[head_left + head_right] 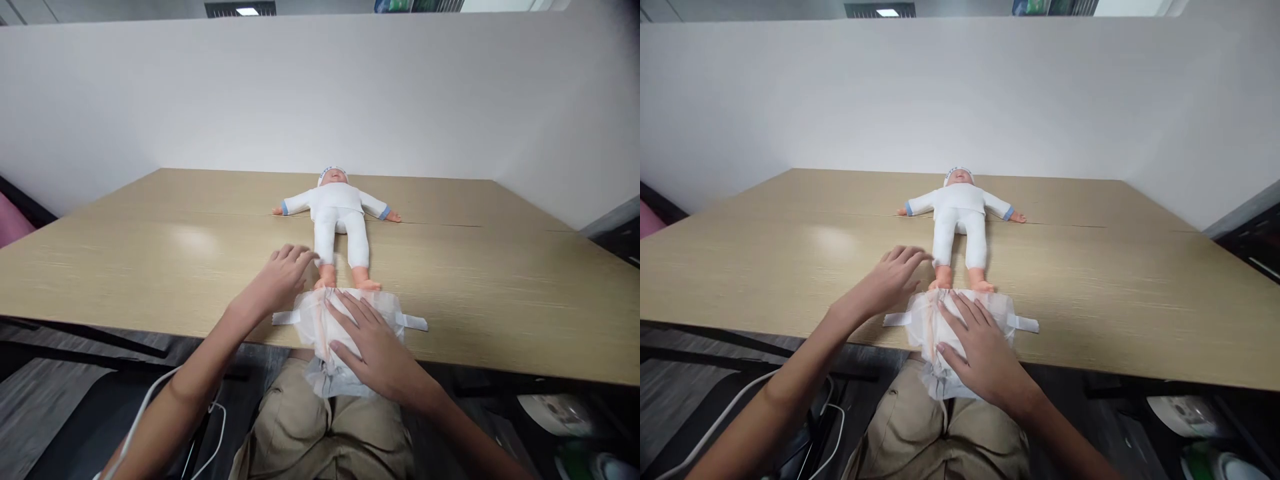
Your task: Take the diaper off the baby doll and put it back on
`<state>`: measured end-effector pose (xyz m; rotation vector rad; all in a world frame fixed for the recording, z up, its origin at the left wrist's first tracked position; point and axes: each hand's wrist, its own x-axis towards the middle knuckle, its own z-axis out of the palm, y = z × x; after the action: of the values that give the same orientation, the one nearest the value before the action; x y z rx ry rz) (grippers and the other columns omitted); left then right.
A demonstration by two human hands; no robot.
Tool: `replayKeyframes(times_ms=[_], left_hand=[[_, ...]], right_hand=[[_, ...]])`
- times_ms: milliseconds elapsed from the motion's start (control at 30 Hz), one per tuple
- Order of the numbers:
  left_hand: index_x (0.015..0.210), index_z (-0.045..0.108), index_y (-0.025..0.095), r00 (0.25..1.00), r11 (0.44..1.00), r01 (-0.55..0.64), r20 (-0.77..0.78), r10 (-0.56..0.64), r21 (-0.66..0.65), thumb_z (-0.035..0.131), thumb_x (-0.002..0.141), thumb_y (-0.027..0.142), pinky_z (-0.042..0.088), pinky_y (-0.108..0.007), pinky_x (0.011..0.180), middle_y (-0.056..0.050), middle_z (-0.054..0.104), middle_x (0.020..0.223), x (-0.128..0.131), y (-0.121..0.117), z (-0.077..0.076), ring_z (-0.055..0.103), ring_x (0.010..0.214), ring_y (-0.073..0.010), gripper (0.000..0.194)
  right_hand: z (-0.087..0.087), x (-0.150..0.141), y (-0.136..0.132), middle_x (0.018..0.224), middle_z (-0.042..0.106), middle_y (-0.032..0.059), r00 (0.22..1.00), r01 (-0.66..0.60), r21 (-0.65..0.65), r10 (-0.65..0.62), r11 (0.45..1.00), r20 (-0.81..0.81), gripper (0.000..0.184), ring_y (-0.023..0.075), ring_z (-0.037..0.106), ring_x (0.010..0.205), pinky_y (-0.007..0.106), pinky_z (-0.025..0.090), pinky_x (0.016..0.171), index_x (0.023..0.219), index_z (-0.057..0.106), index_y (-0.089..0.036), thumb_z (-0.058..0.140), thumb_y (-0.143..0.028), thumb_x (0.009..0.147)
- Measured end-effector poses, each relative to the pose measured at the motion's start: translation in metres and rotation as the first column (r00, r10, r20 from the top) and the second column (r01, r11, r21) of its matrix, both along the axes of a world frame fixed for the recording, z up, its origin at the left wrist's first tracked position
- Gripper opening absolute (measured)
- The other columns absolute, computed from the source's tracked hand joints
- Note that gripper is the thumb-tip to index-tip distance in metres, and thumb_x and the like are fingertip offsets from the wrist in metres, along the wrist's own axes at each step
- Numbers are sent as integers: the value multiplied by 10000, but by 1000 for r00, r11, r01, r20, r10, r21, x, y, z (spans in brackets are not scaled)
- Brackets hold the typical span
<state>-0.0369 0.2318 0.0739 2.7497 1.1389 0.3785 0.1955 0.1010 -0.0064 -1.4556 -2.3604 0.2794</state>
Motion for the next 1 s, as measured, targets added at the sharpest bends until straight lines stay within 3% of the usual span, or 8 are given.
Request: replayKeyframes(times_ms=[100,200,367,500,633,733,867,1000], left_hand=[[1663,460,236,953,954,247,-223,-207,169,615,834,-63,383,-510,1252,-172,353,1800,34,48,-12,408,1601,-376,895],[1708,421,330,835,849,499,-358,-418,173,636,800,-92,305,-474,1308,-86,269,1863,63,72,-20,319,1684,-344,1024],[1468,665,251,777,773,611,-321,-542,172,687,913,111,347,-489,1266,-94,498,1744,89,84,-25,443,1574,-352,574],[1293,745,231,789,776,613,-154,-594,150,632,982,272,432,-502,1140,-111,700,1508,99,92,-20,569,1363,-363,333],[1304,734,234,755,769,636,150,-638,72,633,931,218,453,-477,1152,-77,765,1387,101,106,12,635,1270,-309,387],[1323,732,219,753,802,597,349,-557,-9,651,926,219,510,-435,1093,-67,789,1304,97,117,49,705,1174,-259,405],[1302,742,170,781,847,523,452,-431,-97,756,926,279,560,-390,1038,-79,786,1282,91,130,88,734,1150,-246,392],[1299,740,140,772,861,504,483,-412,-72,812,930,283,578,-380,1037,-58,786,1257,85,143,105,750,1145,-250,403]], right_hand=[[-4,-3,-5,1842,316,76,1000,13,21,-13,1000,-3,679,304,293,1717,604,318,1390,1766,360,-313,541,-448,1126],[-5,-4,-5,1837,328,71,1000,18,28,-18,999,-5,688,315,322,1704,611,341,1379,1764,367,-326,561,-460,1119],[-5,0,0,1840,314,60,1000,-16,-3,16,1000,-25,735,341,331,1701,626,362,1369,1772,346,-356,603,-502,1099],[-6,9,9,1856,252,29,999,-45,-61,44,997,-21,786,339,286,1720,630,353,1375,1793,259,-391,587,-568,1102],[-7,17,34,1866,191,27,997,-68,-106,65,992,-30,798,322,230,1737,610,314,1397,1800,221,-387,556,-611,1111],[-8,20,68,1859,212,70,997,-75,-86,74,994,-10,773,309,219,1741,599,277,1413,1795,272,-316,539,-592,1124],[-12,23,130,1844,273,98,995,-101,-45,102,994,13,722,291,249,1734,607,254,1415,1760,378,-267,519,-592,1131],[-8,30,197,1826,342,102,995,-98,-40,97,994,-13,723,315,293,1718,586,246,1416,1736,430,-244,559,-594,1116]])
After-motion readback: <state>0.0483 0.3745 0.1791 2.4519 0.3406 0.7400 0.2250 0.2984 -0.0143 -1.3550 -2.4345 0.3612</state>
